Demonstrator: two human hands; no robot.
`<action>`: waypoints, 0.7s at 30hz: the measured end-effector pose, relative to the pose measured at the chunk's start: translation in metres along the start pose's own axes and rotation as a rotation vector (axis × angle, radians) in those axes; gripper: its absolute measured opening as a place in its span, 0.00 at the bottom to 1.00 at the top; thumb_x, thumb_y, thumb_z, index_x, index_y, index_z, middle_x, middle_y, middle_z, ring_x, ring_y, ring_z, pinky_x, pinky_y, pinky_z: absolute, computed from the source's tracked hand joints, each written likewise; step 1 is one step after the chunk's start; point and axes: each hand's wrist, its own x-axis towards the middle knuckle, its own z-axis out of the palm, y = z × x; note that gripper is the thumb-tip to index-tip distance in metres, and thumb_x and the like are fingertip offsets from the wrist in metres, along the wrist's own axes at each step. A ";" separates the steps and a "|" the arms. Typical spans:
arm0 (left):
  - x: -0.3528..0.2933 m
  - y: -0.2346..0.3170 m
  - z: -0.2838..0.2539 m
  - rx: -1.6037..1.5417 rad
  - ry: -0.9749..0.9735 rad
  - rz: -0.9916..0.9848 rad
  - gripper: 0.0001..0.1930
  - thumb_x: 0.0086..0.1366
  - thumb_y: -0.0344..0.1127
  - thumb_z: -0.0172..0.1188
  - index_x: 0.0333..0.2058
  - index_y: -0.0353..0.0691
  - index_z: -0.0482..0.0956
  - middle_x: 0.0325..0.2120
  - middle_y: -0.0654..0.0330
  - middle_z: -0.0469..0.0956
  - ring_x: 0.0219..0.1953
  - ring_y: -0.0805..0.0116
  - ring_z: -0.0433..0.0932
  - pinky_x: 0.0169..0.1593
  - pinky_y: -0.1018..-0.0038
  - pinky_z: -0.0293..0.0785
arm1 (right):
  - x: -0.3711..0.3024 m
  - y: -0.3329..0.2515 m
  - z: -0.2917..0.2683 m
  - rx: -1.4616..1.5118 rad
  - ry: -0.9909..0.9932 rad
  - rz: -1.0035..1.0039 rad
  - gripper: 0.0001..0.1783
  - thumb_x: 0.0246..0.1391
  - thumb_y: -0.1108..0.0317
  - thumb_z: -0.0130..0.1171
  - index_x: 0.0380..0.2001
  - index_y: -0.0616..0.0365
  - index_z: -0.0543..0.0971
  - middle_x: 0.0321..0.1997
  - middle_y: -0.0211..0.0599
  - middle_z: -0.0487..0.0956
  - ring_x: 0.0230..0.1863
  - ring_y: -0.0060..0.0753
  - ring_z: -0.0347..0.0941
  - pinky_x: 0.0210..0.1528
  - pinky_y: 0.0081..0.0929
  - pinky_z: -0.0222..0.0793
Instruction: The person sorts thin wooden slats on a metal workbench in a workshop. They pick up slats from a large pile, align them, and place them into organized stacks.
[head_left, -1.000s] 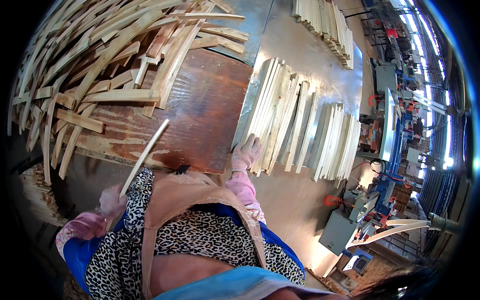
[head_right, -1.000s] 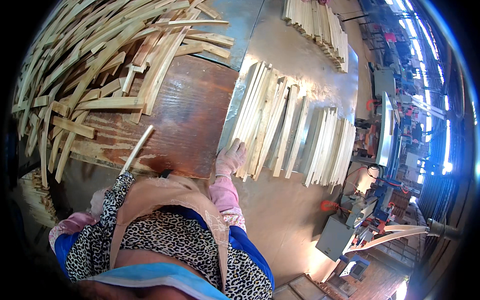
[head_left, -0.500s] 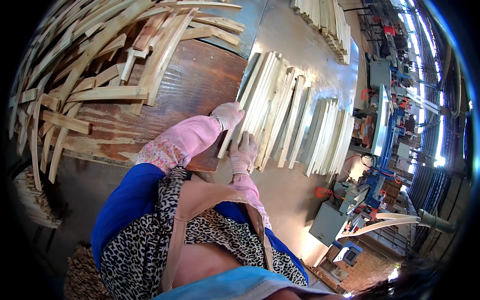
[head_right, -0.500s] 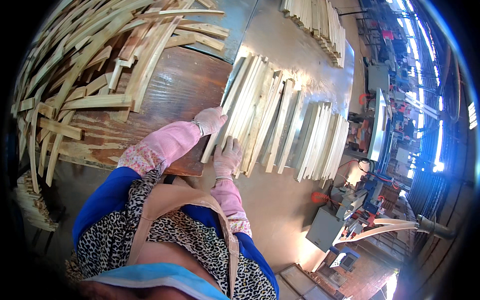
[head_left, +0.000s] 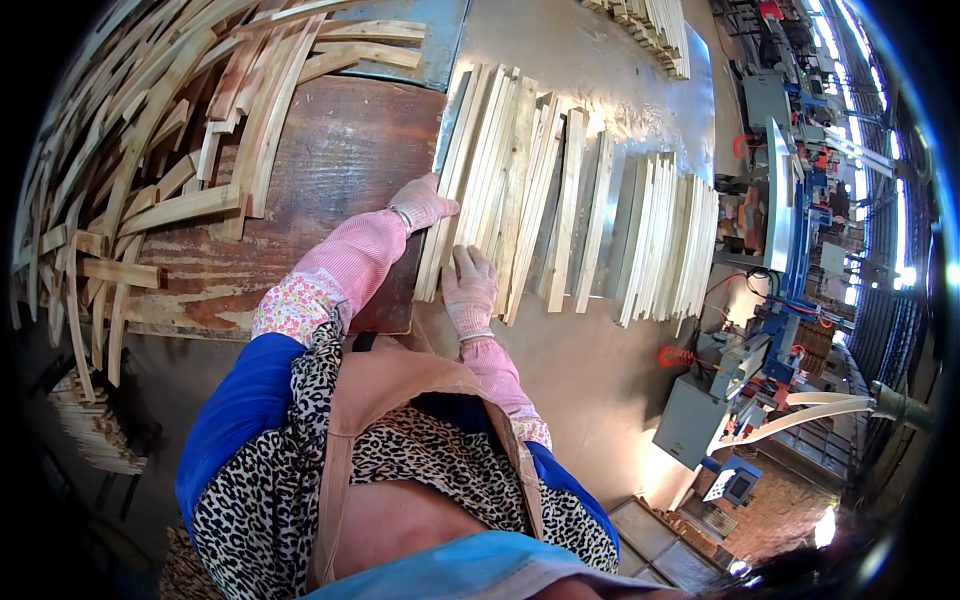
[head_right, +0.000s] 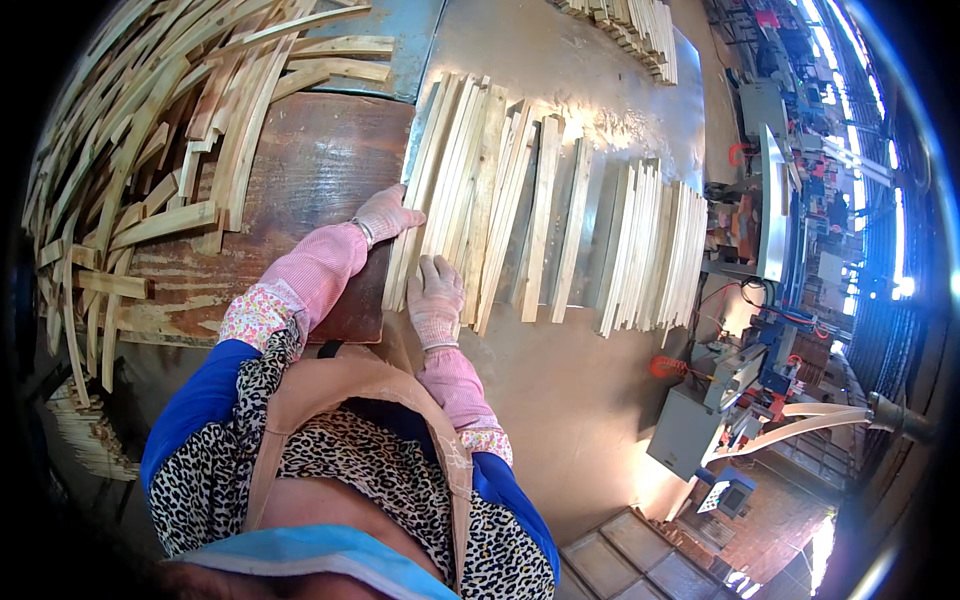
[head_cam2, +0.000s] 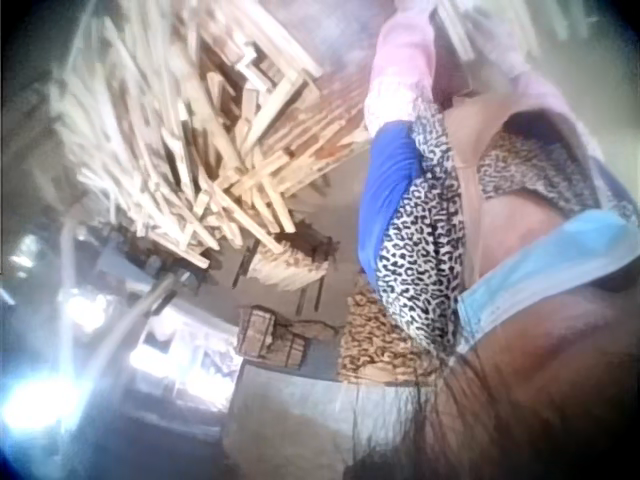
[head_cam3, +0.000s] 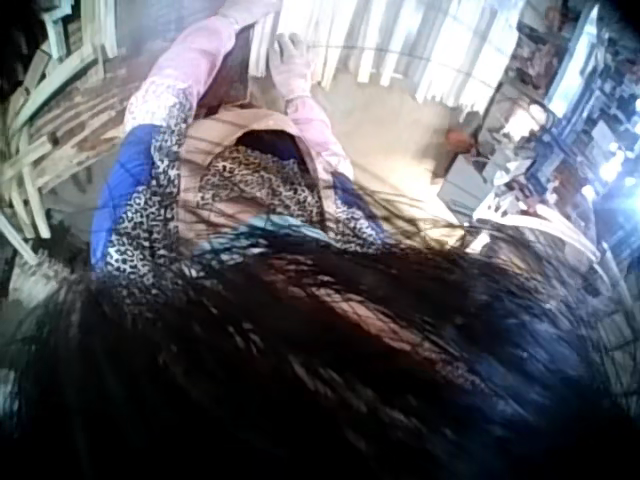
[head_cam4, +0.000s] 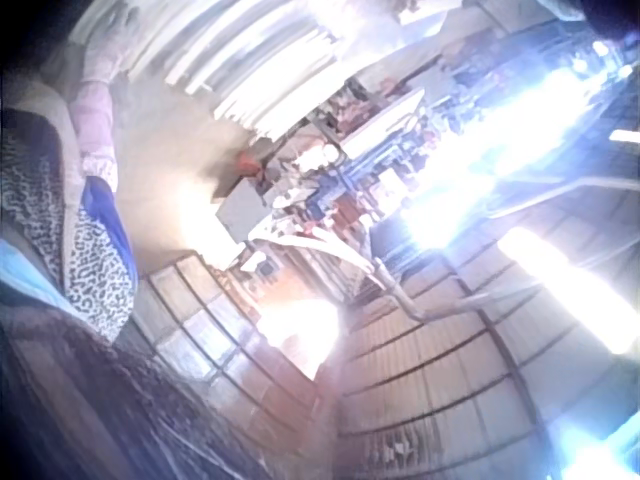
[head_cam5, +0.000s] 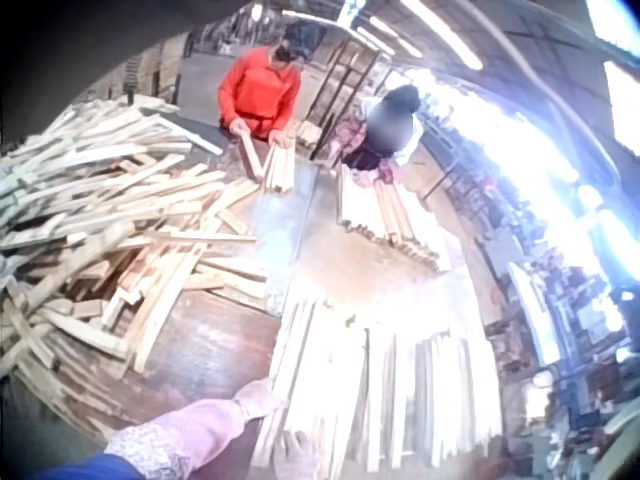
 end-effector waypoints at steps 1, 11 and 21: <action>0.003 0.000 0.000 -0.044 -0.019 -0.015 0.31 0.60 0.44 0.72 0.56 0.29 0.78 0.46 0.41 0.85 0.51 0.49 0.84 0.59 0.64 0.76 | 0.000 0.003 0.001 0.052 0.004 0.023 0.27 0.59 0.58 0.63 0.61 0.51 0.80 0.60 0.47 0.80 0.63 0.57 0.73 0.66 0.51 0.68; -0.039 0.019 -0.012 -0.688 -0.096 0.104 0.30 0.68 0.39 0.68 0.64 0.28 0.72 0.55 0.52 0.82 0.55 0.65 0.78 0.63 0.71 0.70 | 0.049 -0.035 -0.035 0.832 -0.243 0.415 0.44 0.64 0.55 0.67 0.72 0.73 0.63 0.72 0.58 0.72 0.71 0.44 0.70 0.71 0.33 0.64; -0.021 0.028 0.015 -0.159 0.342 -0.050 0.20 0.68 0.45 0.58 0.52 0.38 0.83 0.39 0.49 0.87 0.39 0.54 0.85 0.46 0.61 0.78 | 0.059 0.071 -0.061 0.933 0.117 0.455 0.31 0.66 0.66 0.65 0.67 0.70 0.72 0.63 0.49 0.80 0.62 0.35 0.76 0.65 0.29 0.71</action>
